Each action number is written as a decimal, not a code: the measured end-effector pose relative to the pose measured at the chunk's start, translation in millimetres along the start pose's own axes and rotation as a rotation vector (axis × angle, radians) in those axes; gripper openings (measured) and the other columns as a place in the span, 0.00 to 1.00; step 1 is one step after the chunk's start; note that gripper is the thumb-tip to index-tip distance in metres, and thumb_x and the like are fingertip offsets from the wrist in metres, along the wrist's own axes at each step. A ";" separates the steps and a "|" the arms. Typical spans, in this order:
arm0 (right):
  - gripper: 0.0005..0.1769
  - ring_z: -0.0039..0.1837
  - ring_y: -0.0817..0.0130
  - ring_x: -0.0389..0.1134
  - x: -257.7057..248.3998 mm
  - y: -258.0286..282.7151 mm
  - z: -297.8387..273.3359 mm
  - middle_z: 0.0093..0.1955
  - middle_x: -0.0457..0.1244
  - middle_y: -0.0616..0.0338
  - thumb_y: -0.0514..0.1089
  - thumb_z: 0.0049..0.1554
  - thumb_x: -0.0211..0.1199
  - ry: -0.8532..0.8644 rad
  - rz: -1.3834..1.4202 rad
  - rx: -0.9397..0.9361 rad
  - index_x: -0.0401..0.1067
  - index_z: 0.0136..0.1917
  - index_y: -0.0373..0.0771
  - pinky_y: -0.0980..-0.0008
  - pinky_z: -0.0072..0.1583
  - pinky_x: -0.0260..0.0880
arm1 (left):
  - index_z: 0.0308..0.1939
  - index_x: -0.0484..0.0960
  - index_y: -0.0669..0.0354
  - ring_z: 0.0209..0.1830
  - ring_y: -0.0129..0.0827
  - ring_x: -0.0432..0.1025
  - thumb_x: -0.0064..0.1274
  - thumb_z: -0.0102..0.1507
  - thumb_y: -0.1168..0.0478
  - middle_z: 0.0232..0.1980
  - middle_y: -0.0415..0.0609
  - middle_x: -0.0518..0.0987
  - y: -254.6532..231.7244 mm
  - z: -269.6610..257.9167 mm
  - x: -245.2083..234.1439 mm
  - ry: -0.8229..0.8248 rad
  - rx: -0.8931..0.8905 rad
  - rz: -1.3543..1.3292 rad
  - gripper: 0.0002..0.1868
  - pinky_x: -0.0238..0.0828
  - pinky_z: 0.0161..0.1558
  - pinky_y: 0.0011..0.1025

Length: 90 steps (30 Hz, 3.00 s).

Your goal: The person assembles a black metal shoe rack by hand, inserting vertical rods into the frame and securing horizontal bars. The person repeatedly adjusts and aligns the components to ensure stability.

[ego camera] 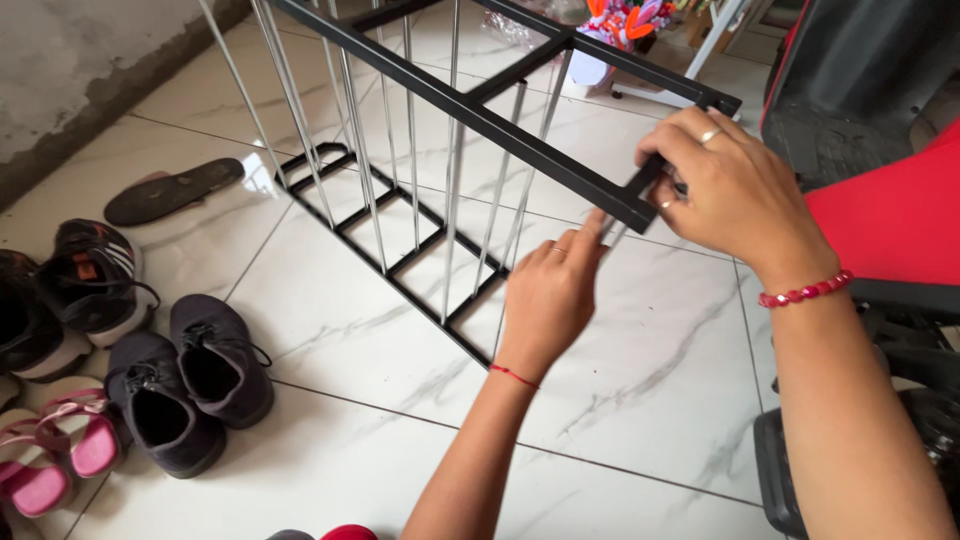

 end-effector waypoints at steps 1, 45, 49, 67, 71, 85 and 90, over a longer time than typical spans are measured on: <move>0.14 0.57 0.58 0.69 -0.4 1.5 -0.5 0.52 0.66 0.61 0.35 0.52 0.68 0.001 0.007 -0.006 0.72 0.52 0.42 0.57 0.54 0.70 | 0.66 0.75 0.57 0.33 0.39 0.72 0.55 0.68 0.63 0.37 0.46 0.78 1.8 -1.3 -0.6 0.004 -0.007 0.018 0.21 0.69 0.37 0.36; 0.15 0.43 0.59 0.69 13.8 39.1 24.2 0.49 0.66 0.59 0.44 0.62 0.69 -0.156 0.157 -0.056 0.78 0.61 0.41 0.61 0.44 0.70 | 0.54 0.78 0.63 0.34 0.53 0.76 0.48 0.71 0.64 0.42 0.57 0.82 148.3 28.3 -80.7 -0.063 -0.250 0.025 0.09 0.72 0.35 0.40; 0.15 0.44 0.58 0.68 15.5 49.7 31.1 0.50 0.66 0.58 0.44 0.62 0.69 -0.160 0.156 -0.061 0.78 0.62 0.41 0.61 0.44 0.70 | 0.54 0.80 0.61 0.28 0.46 0.75 0.52 0.70 0.63 0.42 0.56 0.80 166.9 28.9 -84.5 -0.106 -0.324 0.019 0.10 0.71 0.33 0.39; 0.15 0.48 0.61 0.67 28.7 76.4 43.1 0.52 0.67 0.52 0.39 0.68 0.68 -0.122 0.237 -0.093 0.76 0.67 0.36 0.65 0.51 0.68 | 0.59 0.83 0.70 0.50 0.28 0.78 0.50 0.73 0.53 0.45 0.48 0.85 156.7 40.5 0.8 0.035 -0.480 -1.050 0.22 0.73 0.57 0.26; 0.14 0.45 0.61 0.66 31.9 74.1 43.6 0.54 0.67 0.51 0.40 0.69 0.68 -0.122 0.258 -0.062 0.76 0.67 0.36 0.66 0.49 0.66 | 0.58 0.83 0.69 0.46 0.27 0.77 0.52 0.71 0.52 0.44 0.46 0.84 158.2 41.3 4.0 0.079 -0.534 -1.175 0.22 0.73 0.53 0.27; 0.14 0.43 0.64 0.65 30.8 82.1 44.5 0.52 0.66 0.51 0.40 0.69 0.68 -0.118 0.278 -0.073 0.76 0.66 0.36 0.67 0.48 0.65 | 0.54 0.85 0.67 0.43 0.25 0.71 0.56 0.70 0.55 0.43 0.45 0.83 166.2 45.0 11.5 0.226 -0.541 -1.393 0.18 0.67 0.50 0.27; 0.14 0.44 0.62 0.65 31.0 88.1 42.5 0.49 0.66 0.51 0.40 0.69 0.69 -0.142 0.241 -0.103 0.76 0.67 0.36 0.66 0.49 0.65 | 0.54 0.84 0.68 0.43 0.25 0.71 0.57 0.70 0.56 0.45 0.48 0.84 167.3 41.6 4.8 0.158 -0.533 -1.368 0.17 0.67 0.50 0.26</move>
Point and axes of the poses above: each hand's wrist, its own z-axis towards the middle knuckle, its own x-axis out of the palm, y = z × x, the point moved 10 cm from there along z, towards the middle knuckle
